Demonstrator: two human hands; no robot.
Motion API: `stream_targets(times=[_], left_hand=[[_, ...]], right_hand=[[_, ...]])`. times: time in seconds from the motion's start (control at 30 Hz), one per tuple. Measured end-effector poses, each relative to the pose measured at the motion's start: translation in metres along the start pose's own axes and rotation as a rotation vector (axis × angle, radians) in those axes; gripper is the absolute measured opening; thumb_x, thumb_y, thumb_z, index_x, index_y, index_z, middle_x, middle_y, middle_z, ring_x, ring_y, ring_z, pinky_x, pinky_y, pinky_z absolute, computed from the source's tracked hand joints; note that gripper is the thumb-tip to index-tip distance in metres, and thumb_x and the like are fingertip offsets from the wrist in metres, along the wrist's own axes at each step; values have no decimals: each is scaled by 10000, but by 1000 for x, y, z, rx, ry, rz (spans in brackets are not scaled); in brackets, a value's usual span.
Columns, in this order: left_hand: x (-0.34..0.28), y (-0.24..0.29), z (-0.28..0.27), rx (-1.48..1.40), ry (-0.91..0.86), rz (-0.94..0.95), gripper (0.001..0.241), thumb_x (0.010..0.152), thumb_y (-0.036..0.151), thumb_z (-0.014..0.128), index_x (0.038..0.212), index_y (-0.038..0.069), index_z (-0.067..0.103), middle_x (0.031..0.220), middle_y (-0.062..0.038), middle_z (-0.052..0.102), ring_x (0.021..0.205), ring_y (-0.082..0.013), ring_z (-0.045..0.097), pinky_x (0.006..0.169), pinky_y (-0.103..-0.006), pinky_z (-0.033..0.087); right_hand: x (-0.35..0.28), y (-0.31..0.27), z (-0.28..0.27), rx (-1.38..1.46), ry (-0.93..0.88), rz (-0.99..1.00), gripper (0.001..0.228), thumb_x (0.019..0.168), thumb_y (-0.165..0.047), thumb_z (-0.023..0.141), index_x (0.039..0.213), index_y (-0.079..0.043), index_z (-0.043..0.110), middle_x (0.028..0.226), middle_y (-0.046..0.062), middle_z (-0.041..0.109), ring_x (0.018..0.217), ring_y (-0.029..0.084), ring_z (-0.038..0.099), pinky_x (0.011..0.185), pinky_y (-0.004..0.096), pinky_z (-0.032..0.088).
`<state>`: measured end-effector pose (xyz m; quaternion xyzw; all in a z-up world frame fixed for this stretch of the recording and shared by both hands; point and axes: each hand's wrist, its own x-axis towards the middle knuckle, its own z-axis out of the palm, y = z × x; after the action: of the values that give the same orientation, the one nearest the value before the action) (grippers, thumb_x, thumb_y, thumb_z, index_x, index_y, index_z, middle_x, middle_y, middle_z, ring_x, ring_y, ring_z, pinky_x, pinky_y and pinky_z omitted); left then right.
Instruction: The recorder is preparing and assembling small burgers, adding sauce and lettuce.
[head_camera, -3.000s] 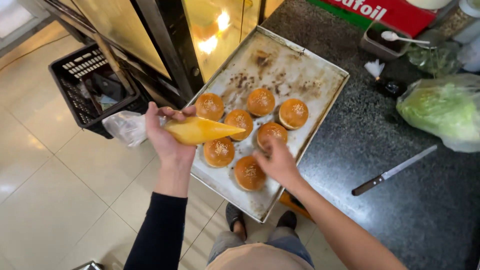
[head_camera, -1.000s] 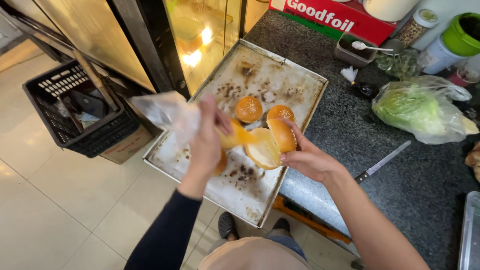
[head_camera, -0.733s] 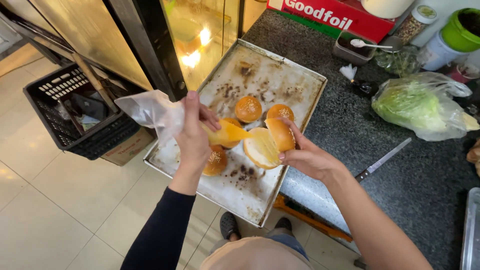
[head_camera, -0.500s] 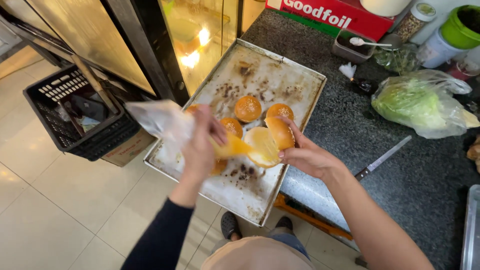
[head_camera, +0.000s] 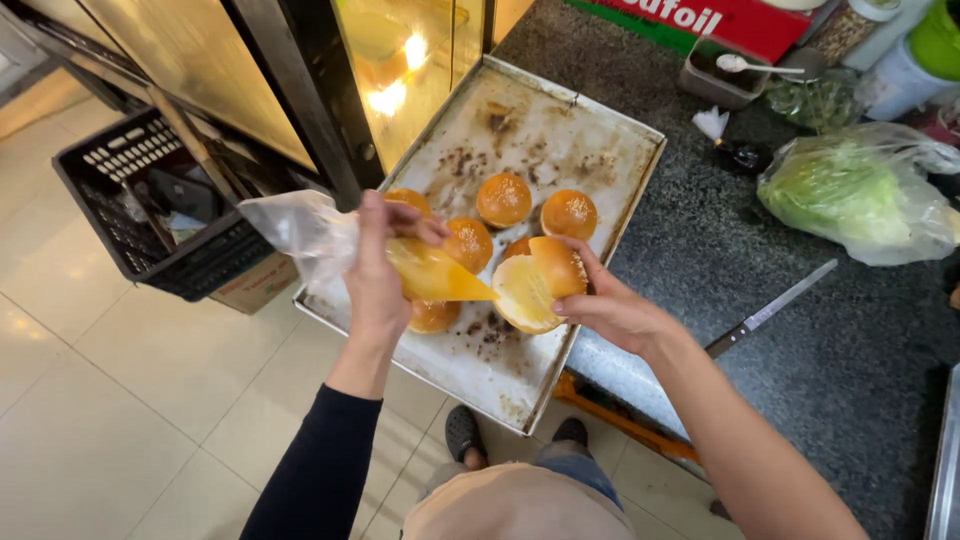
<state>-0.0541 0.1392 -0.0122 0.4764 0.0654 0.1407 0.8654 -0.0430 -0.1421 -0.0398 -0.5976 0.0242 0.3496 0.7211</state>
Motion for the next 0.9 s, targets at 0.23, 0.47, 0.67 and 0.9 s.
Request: stream_targets(times=[0.23, 0.47, 0.67, 0.9], left_hand=[[9, 2, -43, -225, 111, -35, 488, 1025, 517, 554, 951, 37, 595, 697, -155, 637, 842, -356, 707, 908, -478, 537], [3, 14, -66, -291, 202, 22, 477, 1032, 514, 556, 964, 42, 575, 700, -143, 615, 860, -369, 692, 955, -488, 539], [6, 24, -86, -370, 268, 105, 460, 1037, 508, 549, 962, 54, 568, 693, -134, 606, 848, -372, 678, 1031, -523, 533], [-1, 43, -107, -364, 324, 198, 463, 1053, 497, 517, 947, 49, 567, 679, -152, 613, 839, -388, 676, 1047, -546, 502]], right_hand=[[34, 84, 2, -605, 133, -157, 1082, 701, -170, 877, 1567, -169, 228, 1550, 134, 341, 1416, 267, 404, 1165, 372, 330], [20, 62, 53, -1185, 200, -11, 1038, 696, -441, 910, 1507, -114, 350, 1486, 222, 427, 1362, 384, 444, 1118, 471, 377], [63, 60, 69, -1178, 211, -378, 793, 800, -453, 799, 1436, -83, 505, 1401, 197, 591, 1328, 391, 543, 1109, 471, 437], [102, 59, 146, -1305, 211, -188, 1070, 698, -382, 883, 1540, -133, 270, 1423, 255, 434, 1330, 452, 431, 1012, 539, 473]])
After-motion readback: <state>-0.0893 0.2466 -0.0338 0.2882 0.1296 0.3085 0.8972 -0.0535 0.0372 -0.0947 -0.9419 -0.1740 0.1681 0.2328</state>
